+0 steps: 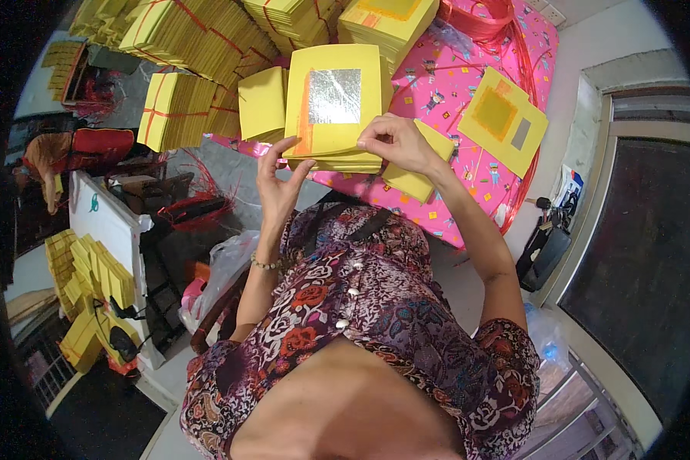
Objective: Organizing and bundling sheets of yellow Joss paper using rubber bands.
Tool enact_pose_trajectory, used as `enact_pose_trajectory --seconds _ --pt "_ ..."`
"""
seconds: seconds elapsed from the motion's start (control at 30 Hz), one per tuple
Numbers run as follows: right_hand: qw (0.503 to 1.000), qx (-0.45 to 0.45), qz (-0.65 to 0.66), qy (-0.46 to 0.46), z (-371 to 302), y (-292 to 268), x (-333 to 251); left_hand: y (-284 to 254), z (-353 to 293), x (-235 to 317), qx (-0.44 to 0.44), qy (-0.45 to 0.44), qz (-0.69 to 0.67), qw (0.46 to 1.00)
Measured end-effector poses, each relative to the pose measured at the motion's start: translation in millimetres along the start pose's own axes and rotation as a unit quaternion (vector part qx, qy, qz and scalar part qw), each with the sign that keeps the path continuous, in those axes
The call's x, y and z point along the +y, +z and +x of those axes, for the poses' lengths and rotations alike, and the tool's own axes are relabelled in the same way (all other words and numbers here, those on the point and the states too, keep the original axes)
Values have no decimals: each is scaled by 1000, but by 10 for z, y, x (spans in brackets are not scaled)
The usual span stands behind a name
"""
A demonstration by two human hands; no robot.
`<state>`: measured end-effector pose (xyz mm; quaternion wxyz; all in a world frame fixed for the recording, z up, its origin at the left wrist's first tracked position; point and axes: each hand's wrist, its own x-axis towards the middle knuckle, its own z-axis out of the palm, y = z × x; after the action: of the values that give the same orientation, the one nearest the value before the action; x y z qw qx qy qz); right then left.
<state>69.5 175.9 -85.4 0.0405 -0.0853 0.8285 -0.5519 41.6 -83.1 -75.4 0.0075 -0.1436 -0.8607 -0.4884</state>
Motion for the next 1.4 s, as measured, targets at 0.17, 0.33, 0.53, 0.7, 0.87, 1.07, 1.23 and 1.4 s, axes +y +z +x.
enact_pose_trajectory --seconds 0.17,0.33,0.53,0.7,0.87,1.07,1.23,1.4 --pt "1000 5 11 3 2 -1 -11 -31 9 49 -5 6 9 1000" --pt "1000 14 -11 -18 -19 -5 -86 -52 127 199 56 160 213 962" --pt "994 54 -77 -60 -16 -24 -366 -36 378 312 -120 242 230 935" --pt "951 276 -97 -102 -22 -6 -487 -81 542 392 -89 270 191 940" --pt "922 259 289 -8 82 56 -147 -211 682 633 -25 270 138 953" --pt "882 221 415 -28 212 142 -262 -328 512 922 -71 225 4 972" --pt "860 128 487 -82 143 97 -361 -213 448 862 -191 31 -334 923" --pt "909 135 395 -4 7 120 -496 -63 474 802 -114 85 -110 984"
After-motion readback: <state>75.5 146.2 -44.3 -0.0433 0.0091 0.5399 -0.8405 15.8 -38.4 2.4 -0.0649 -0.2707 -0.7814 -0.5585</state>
